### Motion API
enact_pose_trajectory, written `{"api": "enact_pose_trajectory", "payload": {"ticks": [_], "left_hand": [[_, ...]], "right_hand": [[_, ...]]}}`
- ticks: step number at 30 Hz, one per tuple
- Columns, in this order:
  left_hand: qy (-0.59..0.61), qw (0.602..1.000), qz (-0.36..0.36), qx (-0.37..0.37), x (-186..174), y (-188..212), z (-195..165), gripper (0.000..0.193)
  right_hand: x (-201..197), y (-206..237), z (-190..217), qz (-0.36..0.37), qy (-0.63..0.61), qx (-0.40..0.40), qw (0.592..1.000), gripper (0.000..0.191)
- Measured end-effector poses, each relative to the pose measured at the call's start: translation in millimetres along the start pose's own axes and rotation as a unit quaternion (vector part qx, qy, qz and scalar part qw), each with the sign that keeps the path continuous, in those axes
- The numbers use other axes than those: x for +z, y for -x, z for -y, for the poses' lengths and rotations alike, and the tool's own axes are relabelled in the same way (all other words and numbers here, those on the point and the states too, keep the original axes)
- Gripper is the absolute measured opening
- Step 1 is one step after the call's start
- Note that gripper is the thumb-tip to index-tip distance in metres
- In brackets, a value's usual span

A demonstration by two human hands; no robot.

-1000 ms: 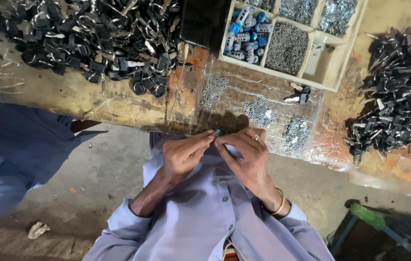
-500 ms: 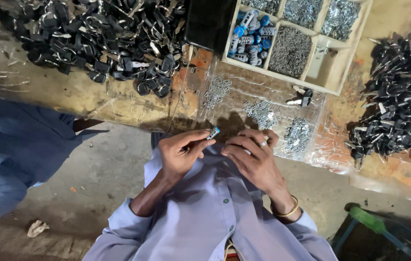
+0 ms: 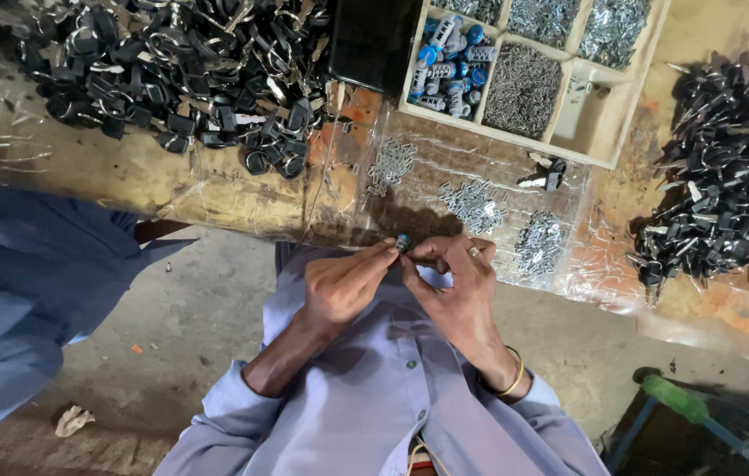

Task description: The person sits at a workbench covered with piles of key blanks and a compartment tray of small metal pins and blue plastic key heads. They pick up a key blank, insert small metal components into the plastic key head by hand, and place the finished key back on the table, repeating this assembly cycle throughout the clip.

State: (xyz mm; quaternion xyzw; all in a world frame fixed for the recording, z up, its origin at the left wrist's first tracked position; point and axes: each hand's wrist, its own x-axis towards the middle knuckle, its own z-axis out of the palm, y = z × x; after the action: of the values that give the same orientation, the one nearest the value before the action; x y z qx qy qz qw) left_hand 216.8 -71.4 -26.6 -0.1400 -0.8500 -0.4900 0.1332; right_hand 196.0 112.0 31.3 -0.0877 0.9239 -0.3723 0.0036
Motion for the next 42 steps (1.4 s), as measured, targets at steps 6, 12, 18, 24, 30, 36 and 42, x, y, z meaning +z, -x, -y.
{"api": "enact_pose_trajectory", "payload": {"ticks": [6, 12, 18, 24, 30, 36, 42], "left_hand": [[0.134, 0.99, 0.039, 0.026, -4, -10, 1, 0.021], [0.21, 0.971, 0.099, 0.063, 8, -31, -9, 0.024], [0.243, 0.964, 0.088, 0.06, 18, -42, -24, 0.029], [0.251, 0.967, 0.047, -0.012, 21, -43, -30, 0.028], [0.322, 0.945, 0.021, -0.046, 33, -41, -30, 0.026], [0.314, 0.947, 0.017, -0.063, 33, -41, -30, 0.023], [0.204, 0.978, 0.008, 0.043, 28, -42, -26, 0.031]], "right_hand": [[-29, -21, -19, 0.122, -0.123, -0.02, 0.985, 0.045], [-42, -23, -36, 0.127, -0.129, -0.077, 0.98, 0.03], [-81, -43, -62, -0.02, 0.079, -0.01, 0.997, 0.029], [-104, -54, -86, -0.123, -0.014, -0.033, 0.992, 0.023], [-86, -19, -88, -0.058, -0.545, 0.037, 0.835, 0.019], [-61, 2, -74, 0.03, -0.376, 0.094, 0.921, 0.023], [-59, -15, -44, 0.061, -0.264, -0.003, 0.963, 0.021]]}}
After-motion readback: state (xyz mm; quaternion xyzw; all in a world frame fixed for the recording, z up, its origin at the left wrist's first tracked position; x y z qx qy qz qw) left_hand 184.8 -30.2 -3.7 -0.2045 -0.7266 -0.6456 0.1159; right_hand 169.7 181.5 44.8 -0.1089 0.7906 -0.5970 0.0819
